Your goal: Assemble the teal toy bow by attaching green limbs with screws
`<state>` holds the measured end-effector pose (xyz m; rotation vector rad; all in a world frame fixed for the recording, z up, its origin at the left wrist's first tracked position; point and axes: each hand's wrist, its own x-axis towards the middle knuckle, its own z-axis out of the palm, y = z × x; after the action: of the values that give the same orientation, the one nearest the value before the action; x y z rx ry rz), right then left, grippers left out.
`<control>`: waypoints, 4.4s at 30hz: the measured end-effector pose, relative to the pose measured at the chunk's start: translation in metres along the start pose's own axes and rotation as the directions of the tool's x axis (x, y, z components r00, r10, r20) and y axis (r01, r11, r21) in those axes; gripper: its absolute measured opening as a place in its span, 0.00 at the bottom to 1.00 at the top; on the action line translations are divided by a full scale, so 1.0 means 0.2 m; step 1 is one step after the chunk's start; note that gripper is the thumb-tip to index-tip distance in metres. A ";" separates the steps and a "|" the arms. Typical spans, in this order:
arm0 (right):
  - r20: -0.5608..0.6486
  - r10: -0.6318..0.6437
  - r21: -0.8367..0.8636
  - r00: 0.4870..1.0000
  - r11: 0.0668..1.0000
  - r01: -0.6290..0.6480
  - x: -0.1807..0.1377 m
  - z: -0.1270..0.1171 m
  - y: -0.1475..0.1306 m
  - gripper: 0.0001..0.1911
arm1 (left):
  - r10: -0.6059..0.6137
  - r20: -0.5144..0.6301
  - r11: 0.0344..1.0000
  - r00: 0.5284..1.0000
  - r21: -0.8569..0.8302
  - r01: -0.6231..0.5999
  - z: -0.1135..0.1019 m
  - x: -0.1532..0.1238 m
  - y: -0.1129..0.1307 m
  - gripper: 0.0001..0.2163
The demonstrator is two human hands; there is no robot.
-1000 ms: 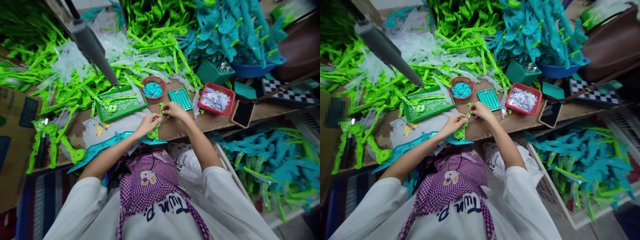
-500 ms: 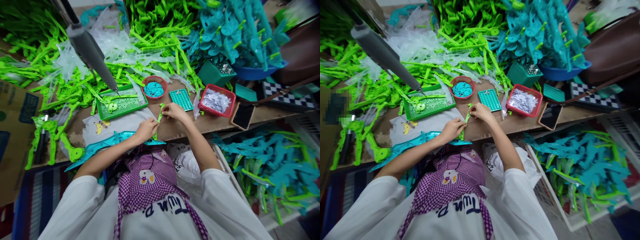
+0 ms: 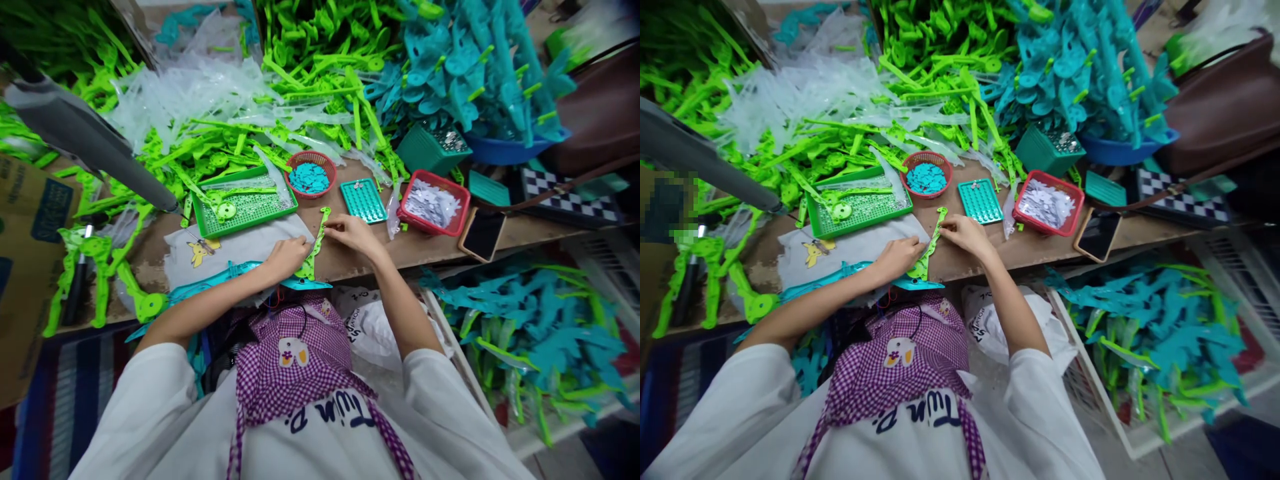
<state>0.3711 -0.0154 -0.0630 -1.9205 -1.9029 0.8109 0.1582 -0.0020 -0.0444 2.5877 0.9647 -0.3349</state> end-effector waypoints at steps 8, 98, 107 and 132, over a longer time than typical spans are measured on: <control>-0.003 0.106 -0.076 0.994 0.991 -0.106 -0.01 0.04 -0.07 0.09 | 0.021 -0.112 0.964 0.993 -0.262 -0.050 0.06 0.00 -0.08 0.14; -0.232 -0.140 0.053 0.963 0.986 0.156 -0.24 0.23 0.00 0.19 | -0.243 -0.087 0.742 0.966 -0.658 0.127 0.08 0.11 -0.05 0.10; -0.229 -0.136 0.027 0.964 0.989 0.146 -0.27 0.31 0.00 0.18 | -0.158 -0.216 0.895 0.963 -0.444 0.047 0.12 0.05 -0.01 0.09; -0.044 0.194 0.185 0.980 0.966 -0.183 -0.07 0.16 -0.09 0.02 | 0.162 -0.183 0.935 0.970 -0.286 -0.211 0.15 0.04 -0.14 0.16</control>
<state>0.3375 -0.0340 -0.0749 -2.0091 -1.5702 0.9321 0.1427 0.0110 -0.0809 2.4190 0.7422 0.0664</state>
